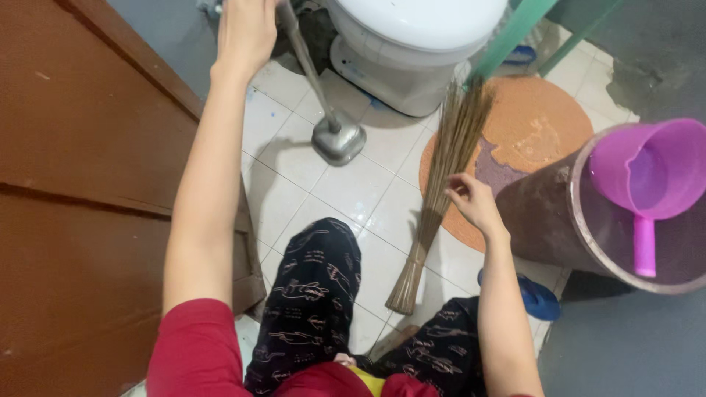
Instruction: The person organizes items on a wall-mounted shelf, then pours water from a pink scoop onto the floor and sweeps the area with a traditional broom. They move a green plastic stool to access the floor and continue sweeping around the toilet and bucket.
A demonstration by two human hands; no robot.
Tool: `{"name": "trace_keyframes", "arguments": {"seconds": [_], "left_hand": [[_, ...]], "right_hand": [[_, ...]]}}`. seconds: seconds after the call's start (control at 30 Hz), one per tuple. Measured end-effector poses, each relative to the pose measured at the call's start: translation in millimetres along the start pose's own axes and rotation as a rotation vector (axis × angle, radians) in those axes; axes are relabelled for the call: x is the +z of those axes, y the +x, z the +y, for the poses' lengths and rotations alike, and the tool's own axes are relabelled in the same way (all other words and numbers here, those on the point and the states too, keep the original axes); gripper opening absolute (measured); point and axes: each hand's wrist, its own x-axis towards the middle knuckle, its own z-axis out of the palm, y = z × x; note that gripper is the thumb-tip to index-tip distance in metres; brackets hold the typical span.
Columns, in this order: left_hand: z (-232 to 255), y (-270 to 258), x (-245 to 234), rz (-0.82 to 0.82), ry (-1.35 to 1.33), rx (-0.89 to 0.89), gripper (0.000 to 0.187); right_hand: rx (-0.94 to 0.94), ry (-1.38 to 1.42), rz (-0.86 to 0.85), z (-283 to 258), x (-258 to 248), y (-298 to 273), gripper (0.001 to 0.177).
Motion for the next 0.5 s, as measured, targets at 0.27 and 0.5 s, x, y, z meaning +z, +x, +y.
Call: {"name": "trace_keyframes", "arguments": {"seconds": [0.27,0.5], "left_hand": [[100.1,0.5,25.5,-0.215,-0.095,0.078,0.031],[78.3,6.5,23.7,-0.359,0.029,0.193,0.033]], "right_hand": [[-0.246,-0.253,0.708,5.9,-93.2,-45.0,0.029],[0.501,-0.612,0.923,160.0,-210.0,-99.8,0.056]]}}
